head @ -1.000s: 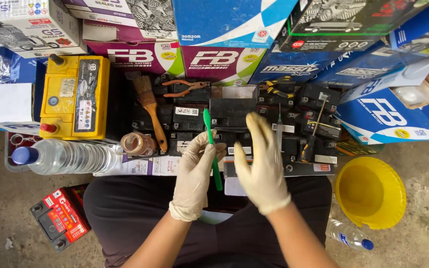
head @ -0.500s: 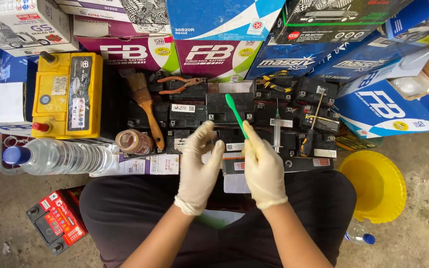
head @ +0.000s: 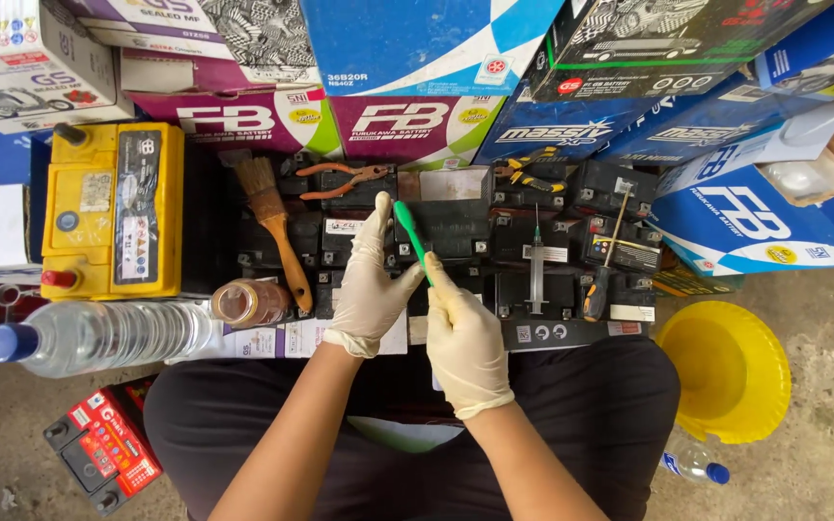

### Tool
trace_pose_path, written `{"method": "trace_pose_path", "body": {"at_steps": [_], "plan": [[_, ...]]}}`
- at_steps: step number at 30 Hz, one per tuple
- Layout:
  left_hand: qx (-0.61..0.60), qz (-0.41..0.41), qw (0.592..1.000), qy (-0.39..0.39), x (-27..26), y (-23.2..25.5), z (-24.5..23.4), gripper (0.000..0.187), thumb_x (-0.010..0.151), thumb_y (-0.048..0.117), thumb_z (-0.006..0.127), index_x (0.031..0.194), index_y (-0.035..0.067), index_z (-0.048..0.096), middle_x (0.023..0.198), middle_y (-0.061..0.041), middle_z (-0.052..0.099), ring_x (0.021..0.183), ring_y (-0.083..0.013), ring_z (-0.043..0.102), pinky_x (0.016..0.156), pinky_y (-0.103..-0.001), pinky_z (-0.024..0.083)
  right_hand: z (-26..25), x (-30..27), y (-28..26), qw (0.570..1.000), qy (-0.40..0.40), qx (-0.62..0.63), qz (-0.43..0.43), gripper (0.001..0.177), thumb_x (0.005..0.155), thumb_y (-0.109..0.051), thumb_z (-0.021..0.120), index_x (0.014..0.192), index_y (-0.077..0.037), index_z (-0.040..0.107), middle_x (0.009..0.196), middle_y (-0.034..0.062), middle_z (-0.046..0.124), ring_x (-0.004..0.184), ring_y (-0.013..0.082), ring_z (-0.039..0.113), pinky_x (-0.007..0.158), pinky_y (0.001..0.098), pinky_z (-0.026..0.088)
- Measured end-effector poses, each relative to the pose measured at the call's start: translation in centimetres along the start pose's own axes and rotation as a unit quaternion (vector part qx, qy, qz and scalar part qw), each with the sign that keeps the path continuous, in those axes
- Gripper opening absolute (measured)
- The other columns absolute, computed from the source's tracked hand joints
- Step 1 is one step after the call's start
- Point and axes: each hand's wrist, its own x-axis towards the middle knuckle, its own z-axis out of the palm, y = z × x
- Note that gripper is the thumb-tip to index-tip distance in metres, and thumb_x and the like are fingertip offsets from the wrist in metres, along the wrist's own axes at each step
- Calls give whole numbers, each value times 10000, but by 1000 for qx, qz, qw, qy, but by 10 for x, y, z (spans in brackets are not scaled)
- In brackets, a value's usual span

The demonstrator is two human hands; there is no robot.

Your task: Cleaning and inspecting a small lead-acid battery using a toothbrush and screwdriver

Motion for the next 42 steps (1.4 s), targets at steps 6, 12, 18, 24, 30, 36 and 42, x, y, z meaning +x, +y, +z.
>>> {"method": "trace_pose_path", "body": {"at_steps": [6,12,18,24,30,36,42], "plan": [[23,-6,999,-37,16,-1,1,1112,691,156,945,1614,235,330,1563,-112,489,1487,-331,402,1244,-460,312,-41,11,11,998,34,-46,-9,469,1003,-139,598,1431,-326,641,972,161,760,843,330,734,735,457,597],[5,-49,997,-53,22,7,-10,1016,637,165,974,1524,254,486,1473,-115,587,1412,-337,492,1171,-456,421,-10,-6,19,999,28,-37,-12,477,959,-121,624,1380,-338,675,907,152,758,848,331,743,722,416,610],[24,-69,996,-60,28,7,-12,994,605,188,996,1477,286,529,1416,-75,639,1368,-298,544,1138,-440,466,-50,19,44,994,101,-39,15,457,995,-118,611,1399,-324,669,1013,121,774,919,287,740,800,401,593],[3,-103,994,-31,18,22,-11,929,618,202,988,1433,237,545,1392,-154,636,1269,-389,612,1054,-488,530,-32,-1,24,998,21,-51,-18,473,962,-103,612,1382,-312,674,925,183,749,797,326,734,639,433,588],[24,-135,990,-17,20,27,-7,943,608,239,996,1430,290,537,1373,-130,641,1176,-367,677,1020,-474,567,-51,21,13,999,35,14,-14,458,1019,-60,554,1443,-220,617,1208,182,735,930,319,738,799,421,593],[-22,-115,992,42,8,29,1,897,584,150,973,1387,193,576,1331,-203,658,1193,-446,647,1010,-506,567,-29,1,16,996,23,-55,-67,455,949,-69,649,1364,-249,694,961,196,759,862,345,742,700,445,621],[-89,-119,985,86,-6,30,12,854,587,56,950,1351,100,570,1310,-236,655,1186,-471,643,974,-511,575,-35,3,3,999,-30,31,6,455,980,-53,585,1381,-248,679,1174,170,750,997,327,739,865,454,617]]}}
